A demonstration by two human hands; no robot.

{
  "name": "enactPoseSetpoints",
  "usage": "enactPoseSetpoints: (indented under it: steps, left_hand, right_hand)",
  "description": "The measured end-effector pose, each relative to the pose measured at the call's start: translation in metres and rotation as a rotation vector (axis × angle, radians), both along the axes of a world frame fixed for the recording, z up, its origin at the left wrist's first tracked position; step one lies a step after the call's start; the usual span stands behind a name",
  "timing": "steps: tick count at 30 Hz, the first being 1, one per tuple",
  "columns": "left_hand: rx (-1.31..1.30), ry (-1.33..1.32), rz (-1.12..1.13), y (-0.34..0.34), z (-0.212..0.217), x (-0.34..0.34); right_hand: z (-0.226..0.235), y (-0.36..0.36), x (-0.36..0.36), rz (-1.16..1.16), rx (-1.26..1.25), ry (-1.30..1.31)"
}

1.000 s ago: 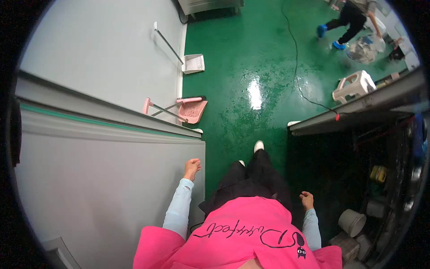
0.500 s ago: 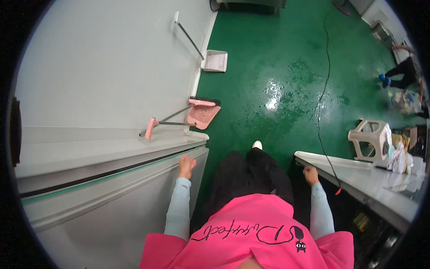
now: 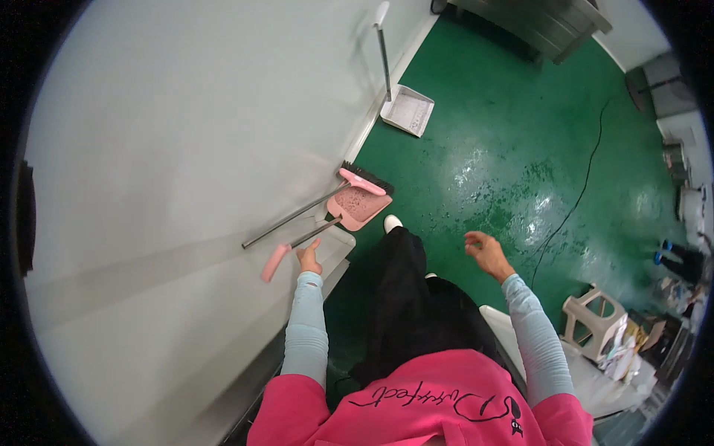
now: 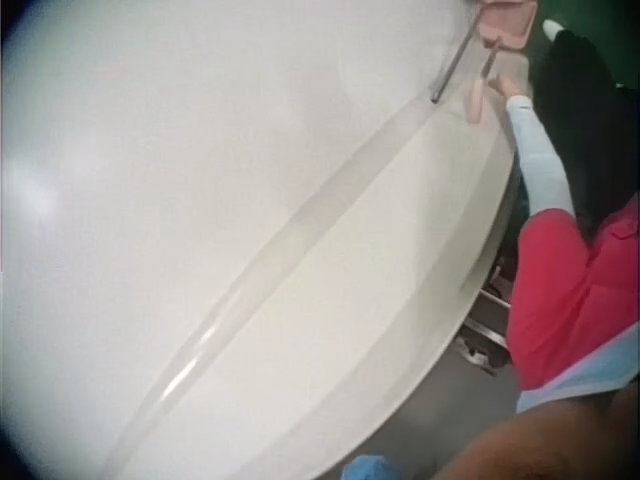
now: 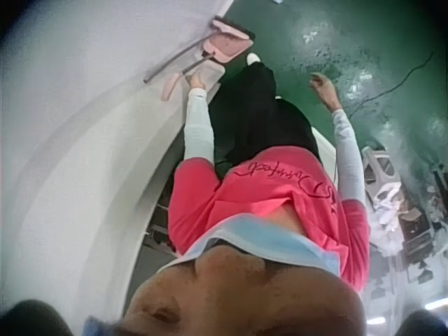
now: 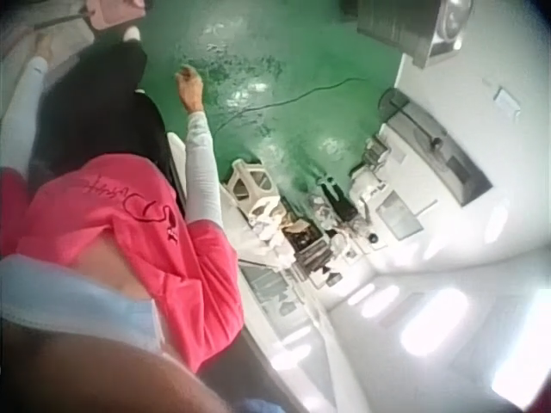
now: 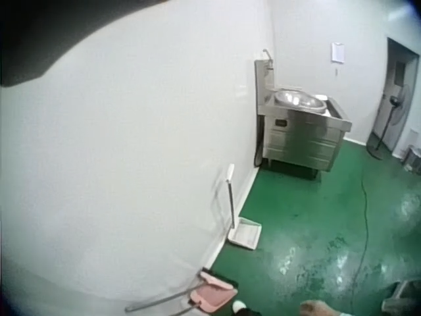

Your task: Cleaning a floor brush, dustpan, and other tools in a utility sink.

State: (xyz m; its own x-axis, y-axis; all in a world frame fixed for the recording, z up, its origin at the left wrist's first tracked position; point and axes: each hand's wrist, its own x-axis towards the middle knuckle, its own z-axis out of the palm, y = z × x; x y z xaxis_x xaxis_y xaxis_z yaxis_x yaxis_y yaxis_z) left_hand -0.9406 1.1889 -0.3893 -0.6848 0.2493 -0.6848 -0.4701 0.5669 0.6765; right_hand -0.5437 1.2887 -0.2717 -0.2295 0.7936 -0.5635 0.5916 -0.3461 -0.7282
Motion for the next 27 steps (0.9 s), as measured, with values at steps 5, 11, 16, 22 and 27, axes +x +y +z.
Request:
enactPoseSetpoints:
  steps: [5,11,16,22,27]
  left_hand:
    - [0.207,-0.02,0.279,0.028,0.009,-0.045]
    - [0.423,0.007,0.259,0.079,-0.051,-0.078]
    - [0.345,0.034,0.337,0.079,-0.045,-0.075]
    - [0.285,0.041,0.44,0.073,-0.066,-0.083]
    - [0.255,0.208,0.27,0.079,-0.1,-0.073]
  right_hand:
    - [-0.001,0.081,-0.08,0.179,-0.103,0.016]
    - [-0.062,0.208,-0.138,0.244,0.045,-0.052]
    - [-0.076,0.308,-0.174,0.143,0.168,-0.041]
    - [-0.106,0.437,-0.248,-0.092,0.291,0.141]
    - [-0.159,0.492,-0.287,-0.144,0.15,0.316]
